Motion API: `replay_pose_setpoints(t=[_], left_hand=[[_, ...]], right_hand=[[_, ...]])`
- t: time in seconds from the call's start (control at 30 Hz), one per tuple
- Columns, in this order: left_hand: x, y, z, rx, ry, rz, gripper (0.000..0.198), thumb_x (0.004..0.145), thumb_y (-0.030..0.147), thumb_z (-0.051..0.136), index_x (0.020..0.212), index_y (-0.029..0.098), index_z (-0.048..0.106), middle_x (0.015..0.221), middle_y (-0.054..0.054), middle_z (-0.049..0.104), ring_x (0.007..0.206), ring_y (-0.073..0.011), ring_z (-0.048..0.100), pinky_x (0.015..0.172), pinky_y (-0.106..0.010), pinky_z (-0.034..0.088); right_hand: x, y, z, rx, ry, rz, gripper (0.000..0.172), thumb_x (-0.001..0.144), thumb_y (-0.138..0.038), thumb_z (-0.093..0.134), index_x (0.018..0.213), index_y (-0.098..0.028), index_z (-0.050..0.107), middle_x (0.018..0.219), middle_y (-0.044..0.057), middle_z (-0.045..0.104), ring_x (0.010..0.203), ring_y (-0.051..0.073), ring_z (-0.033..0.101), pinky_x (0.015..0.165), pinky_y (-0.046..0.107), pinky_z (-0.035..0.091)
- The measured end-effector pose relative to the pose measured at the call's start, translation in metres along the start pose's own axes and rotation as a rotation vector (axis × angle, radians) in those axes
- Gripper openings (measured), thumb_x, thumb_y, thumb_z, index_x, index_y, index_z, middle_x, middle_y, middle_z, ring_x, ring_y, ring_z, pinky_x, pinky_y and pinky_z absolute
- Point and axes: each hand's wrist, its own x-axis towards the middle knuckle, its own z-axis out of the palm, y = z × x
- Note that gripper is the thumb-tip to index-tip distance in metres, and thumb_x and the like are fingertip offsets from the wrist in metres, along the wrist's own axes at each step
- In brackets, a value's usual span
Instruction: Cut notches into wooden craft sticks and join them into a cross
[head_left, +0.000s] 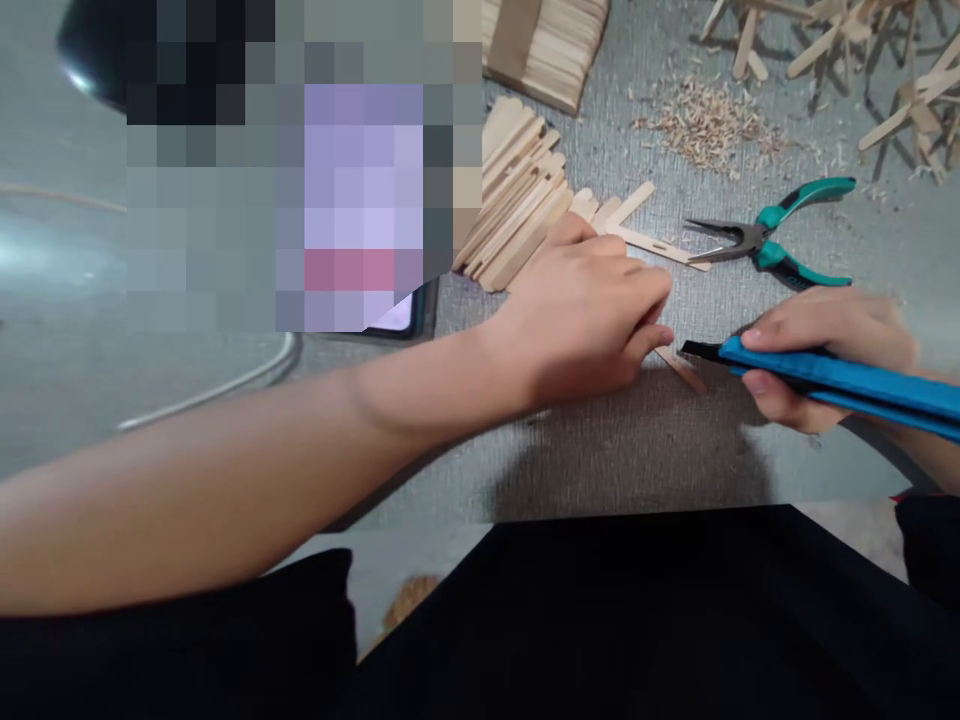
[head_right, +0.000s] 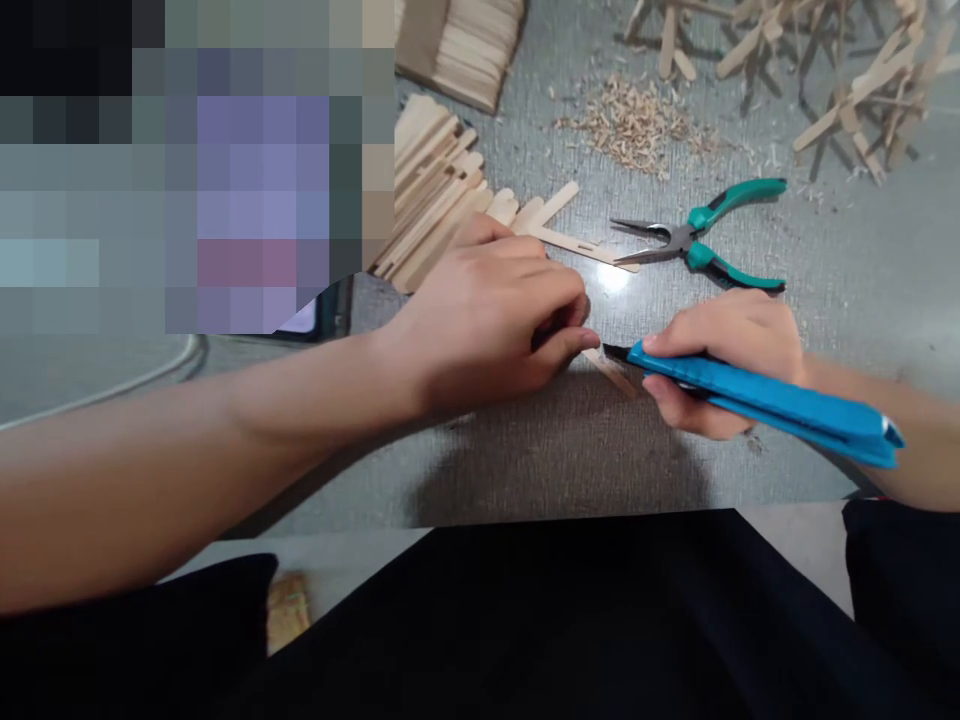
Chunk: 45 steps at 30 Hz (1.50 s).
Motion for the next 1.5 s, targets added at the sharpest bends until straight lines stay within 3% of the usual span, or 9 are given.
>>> replay_pose_setpoints(t=[0.13, 0.37, 0.8, 1.1, 1.3, 1.5], left_hand=[[-0.001, -0.003, 0.003, -0.017, 0.038, 0.028, 0.018, 0.109, 0.034, 0.072, 0.094, 0.026, 0.077, 0.086, -0.005, 0.079, 0.098, -0.0307, 0.074, 0.105, -0.051, 0.05], [-0.005, -0.009, 0.008, -0.067, 0.08, 0.055, 0.017, 0.108, 0.036, 0.073, 0.096, 0.026, 0.079, 0.086, -0.005, 0.079, 0.096, -0.0315, 0.074, 0.104, -0.054, 0.049], [-0.003, -0.01, 0.009, -0.069, 0.071, 0.056, 0.017, 0.106, 0.036, 0.074, 0.093, 0.026, 0.074, 0.084, -0.005, 0.078, 0.091, -0.0306, 0.073, 0.1, -0.054, 0.051], [-0.003, -0.007, 0.006, -0.051, 0.06, 0.049, 0.017, 0.106, 0.034, 0.075, 0.091, 0.027, 0.074, 0.083, -0.005, 0.078, 0.093, -0.0319, 0.073, 0.102, -0.056, 0.052], [-0.003, -0.006, 0.006, -0.015, 0.061, 0.089, 0.021, 0.108, 0.036, 0.069, 0.09, 0.025, 0.074, 0.08, -0.006, 0.078, 0.089, -0.0307, 0.072, 0.099, -0.054, 0.052], [-0.004, -0.002, 0.006, -0.048, 0.072, 0.08, 0.018, 0.106, 0.028, 0.068, 0.09, 0.025, 0.075, 0.082, -0.008, 0.081, 0.09, -0.0307, 0.071, 0.098, -0.055, 0.05]], right_hand=[[-0.001, -0.008, 0.0, -0.048, -0.102, 0.009, 0.023, 0.096, -0.024, 0.085, 0.114, -0.034, 0.074, 0.085, -0.007, 0.088, 0.059, 0.019, 0.081, 0.053, 0.032, 0.067], [-0.005, -0.012, 0.0, -0.09, -0.167, 0.028, 0.024, 0.102, -0.022, 0.081, 0.12, -0.033, 0.07, 0.087, -0.006, 0.088, 0.061, 0.021, 0.083, 0.058, 0.035, 0.067], [-0.005, -0.015, 0.006, -0.085, -0.165, -0.004, 0.024, 0.105, -0.015, 0.078, 0.119, -0.031, 0.067, 0.082, -0.007, 0.083, 0.062, 0.018, 0.08, 0.058, 0.032, 0.062], [-0.002, -0.016, 0.007, -0.113, -0.22, -0.117, 0.021, 0.11, -0.012, 0.073, 0.104, -0.027, 0.061, 0.075, -0.007, 0.069, 0.058, 0.015, 0.064, 0.056, 0.032, 0.05], [0.004, -0.025, 0.01, -0.048, -0.279, -0.087, 0.041, 0.113, -0.005, 0.064, 0.08, -0.026, 0.052, 0.071, -0.005, 0.061, 0.06, 0.013, 0.05, 0.058, 0.03, 0.043], [0.013, -0.03, 0.008, -0.098, -0.343, -0.075, 0.035, 0.11, -0.006, 0.062, 0.081, -0.025, 0.056, 0.072, -0.004, 0.055, 0.061, 0.014, 0.046, 0.058, 0.032, 0.038]])
